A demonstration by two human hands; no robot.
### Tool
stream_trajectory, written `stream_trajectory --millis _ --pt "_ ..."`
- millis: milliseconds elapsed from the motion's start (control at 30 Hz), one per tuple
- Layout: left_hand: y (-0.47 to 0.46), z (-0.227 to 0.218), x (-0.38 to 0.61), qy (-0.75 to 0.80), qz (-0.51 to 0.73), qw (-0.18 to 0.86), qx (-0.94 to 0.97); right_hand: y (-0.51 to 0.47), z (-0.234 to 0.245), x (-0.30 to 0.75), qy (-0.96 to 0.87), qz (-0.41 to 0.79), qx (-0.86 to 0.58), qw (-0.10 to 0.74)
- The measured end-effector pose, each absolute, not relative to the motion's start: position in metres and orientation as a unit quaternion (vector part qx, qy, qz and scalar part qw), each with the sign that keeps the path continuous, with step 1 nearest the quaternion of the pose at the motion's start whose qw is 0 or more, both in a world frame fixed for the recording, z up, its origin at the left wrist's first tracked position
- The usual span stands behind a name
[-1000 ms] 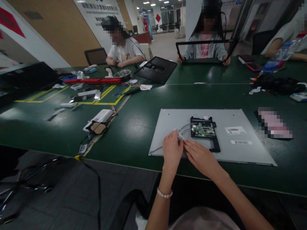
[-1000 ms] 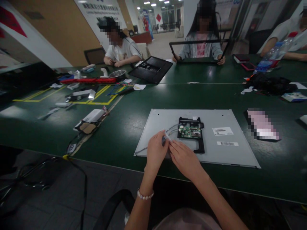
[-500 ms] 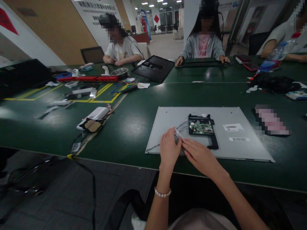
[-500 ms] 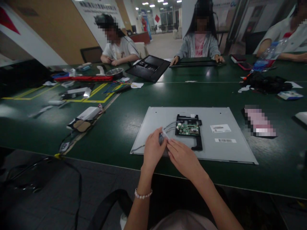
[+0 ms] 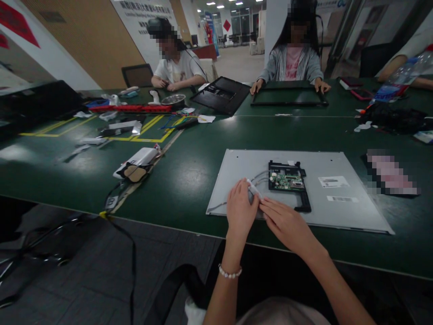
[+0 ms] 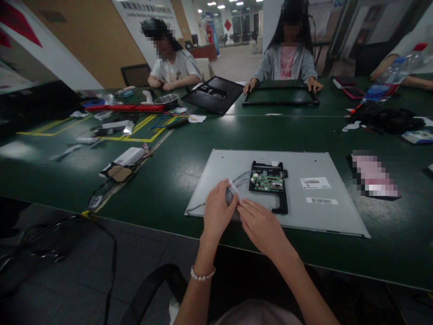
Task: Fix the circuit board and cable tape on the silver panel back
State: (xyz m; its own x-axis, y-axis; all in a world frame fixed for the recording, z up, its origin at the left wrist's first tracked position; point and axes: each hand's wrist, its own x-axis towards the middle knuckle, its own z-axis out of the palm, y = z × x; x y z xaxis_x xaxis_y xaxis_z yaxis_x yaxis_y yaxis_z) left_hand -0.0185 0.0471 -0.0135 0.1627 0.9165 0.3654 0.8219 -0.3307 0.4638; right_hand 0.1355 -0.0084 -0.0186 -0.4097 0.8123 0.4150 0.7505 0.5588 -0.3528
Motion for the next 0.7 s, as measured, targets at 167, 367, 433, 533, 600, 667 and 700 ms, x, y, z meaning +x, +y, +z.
stream_trajectory --millis 167,367,433,533,600,667,700 --pt "0.047 -0.014 -0.018 0.577 0.285 0.069 0.763 -0.008 -0.019 0.135 -0.837 0.049 -0.470 0.275" --pt "0.046 -0.014 -0.019 0.578 0.291 0.068 0.759 -0.012 -0.014 0.137 -0.839 0.047 -0.464 0.278" --pt "0.046 -0.014 -0.019 0.577 0.301 0.075 0.756 -0.016 -0.005 0.150 -0.833 0.056 -0.470 0.288" --pt "0.045 -0.013 -0.021 0.577 0.323 0.098 0.744 -0.025 0.009 0.195 -0.790 0.055 -0.528 0.306" --pt "0.045 -0.011 -0.022 0.573 0.343 0.121 0.734 -0.032 0.011 0.241 -0.735 0.033 -0.603 0.307" --pt "0.045 -0.009 -0.023 0.570 0.371 0.141 0.720 -0.039 0.004 0.289 -0.671 0.033 -0.683 0.285" --pt "0.045 -0.008 -0.023 0.570 0.386 0.147 0.710 -0.043 -0.003 0.312 -0.643 0.049 -0.713 0.274"
